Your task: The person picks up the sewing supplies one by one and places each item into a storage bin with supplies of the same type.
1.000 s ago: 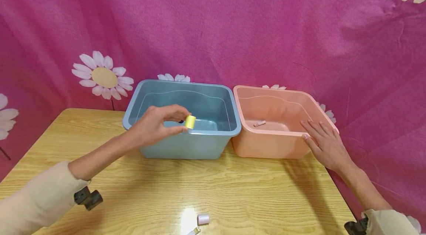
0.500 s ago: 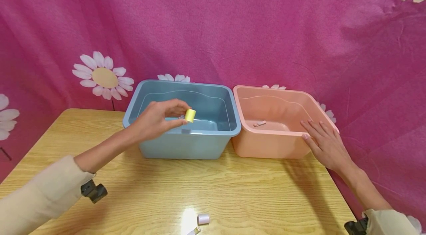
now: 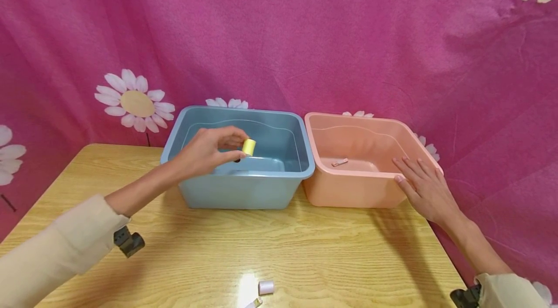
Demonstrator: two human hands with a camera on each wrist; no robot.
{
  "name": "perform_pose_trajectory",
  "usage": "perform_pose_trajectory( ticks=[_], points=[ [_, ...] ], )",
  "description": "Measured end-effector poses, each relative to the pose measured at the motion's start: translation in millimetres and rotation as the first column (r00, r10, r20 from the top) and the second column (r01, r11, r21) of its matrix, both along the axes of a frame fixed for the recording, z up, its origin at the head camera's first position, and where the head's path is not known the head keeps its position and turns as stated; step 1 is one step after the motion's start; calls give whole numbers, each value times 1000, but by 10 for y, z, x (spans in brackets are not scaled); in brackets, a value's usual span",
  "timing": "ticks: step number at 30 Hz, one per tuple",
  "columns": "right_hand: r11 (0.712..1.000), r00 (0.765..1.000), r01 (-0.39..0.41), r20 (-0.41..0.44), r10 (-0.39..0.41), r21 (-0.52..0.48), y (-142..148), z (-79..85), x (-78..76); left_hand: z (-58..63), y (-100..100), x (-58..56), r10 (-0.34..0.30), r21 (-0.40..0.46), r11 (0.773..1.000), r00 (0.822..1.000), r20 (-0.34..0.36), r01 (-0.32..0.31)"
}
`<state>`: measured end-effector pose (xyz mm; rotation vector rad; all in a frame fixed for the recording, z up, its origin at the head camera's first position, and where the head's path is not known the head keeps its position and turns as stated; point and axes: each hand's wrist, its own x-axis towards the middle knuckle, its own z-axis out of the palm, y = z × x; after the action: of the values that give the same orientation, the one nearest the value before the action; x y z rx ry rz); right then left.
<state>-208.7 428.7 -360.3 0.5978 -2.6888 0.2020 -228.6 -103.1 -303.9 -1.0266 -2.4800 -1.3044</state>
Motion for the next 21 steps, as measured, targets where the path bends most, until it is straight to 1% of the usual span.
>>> perform_pose_trajectory(
  ticks=[9, 15, 21],
  points=[
    [1000, 1000, -12, -23, 12, 12, -10, 4, 0, -27, 14, -72, 9, -33, 999, 1000, 6, -8],
    [1000, 999, -19, -27, 20, 18, -3, 1, -1, -46, 39, -114, 4, -32, 999, 1000, 19, -4],
    [1000, 999, -21, -28, 22, 15, 2, -6, 0, -56, 65, -169, 22, -11, 1000, 998, 62, -22]
  ],
)
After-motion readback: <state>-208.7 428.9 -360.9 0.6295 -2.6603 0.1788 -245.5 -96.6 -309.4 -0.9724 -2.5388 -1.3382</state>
